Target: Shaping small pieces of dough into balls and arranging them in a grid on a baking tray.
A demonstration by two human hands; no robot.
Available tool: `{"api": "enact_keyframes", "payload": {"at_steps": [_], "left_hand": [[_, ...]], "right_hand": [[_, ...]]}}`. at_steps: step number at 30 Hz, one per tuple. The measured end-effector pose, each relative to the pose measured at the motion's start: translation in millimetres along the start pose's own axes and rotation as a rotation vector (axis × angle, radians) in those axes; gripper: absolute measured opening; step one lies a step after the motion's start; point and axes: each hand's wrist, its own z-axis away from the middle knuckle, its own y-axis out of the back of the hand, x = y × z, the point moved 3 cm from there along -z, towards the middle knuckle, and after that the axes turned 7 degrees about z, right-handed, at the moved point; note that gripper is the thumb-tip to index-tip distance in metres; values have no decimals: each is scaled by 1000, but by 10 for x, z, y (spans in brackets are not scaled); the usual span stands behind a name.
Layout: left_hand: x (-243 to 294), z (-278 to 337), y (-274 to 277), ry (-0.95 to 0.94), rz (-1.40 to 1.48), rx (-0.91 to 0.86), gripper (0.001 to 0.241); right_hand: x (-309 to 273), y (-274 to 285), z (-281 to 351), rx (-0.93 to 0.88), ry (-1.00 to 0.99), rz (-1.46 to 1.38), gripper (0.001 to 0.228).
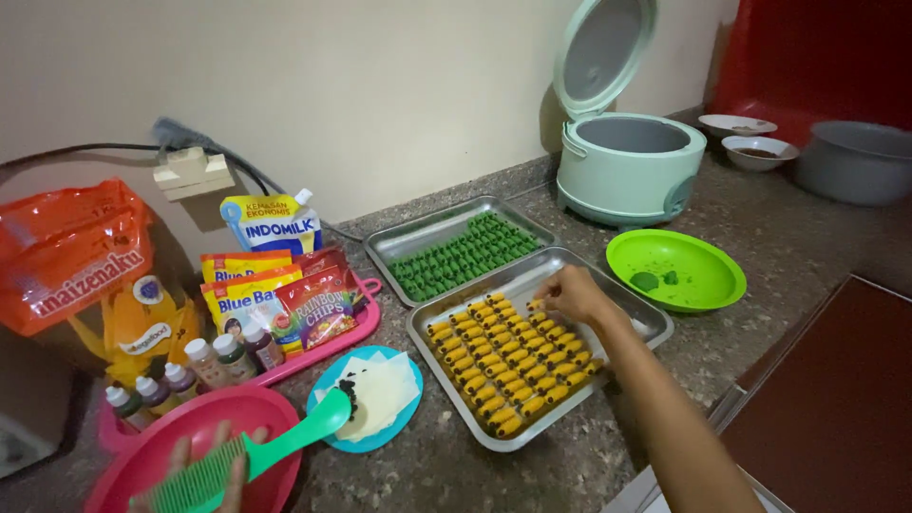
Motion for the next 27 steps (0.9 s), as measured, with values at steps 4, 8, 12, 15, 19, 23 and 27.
{"api": "enact_keyframes", "payload": {"at_steps": [4,8,12,15,19,23,27], "left_hand": [[-270,-150,317,39,682,-52,61],[185,-97,-342,-71,432,-340,59],[-93,13,52,253,1885,-196,65],[-250,42,235,582,1977,-151,57],[-12,45,-68,518,1892,-68,59],[117,-8,-277,285,1948,-1,67],[-75,-186,-130,1241,2907,-303,59]], "right_hand": [[-66,-21,-5,-162,-13,99,17],[-51,-61,-8,-207,33,34,29],[-81,-83,-6,-147,14,39,9],[-117,-71,32,-125,34,-14,11],[130,-266,-97,-73,24,-158,10],[-97,-61,102,-101,-118,-225,6],[-277,146,99,59,-142,-143,14]]}}
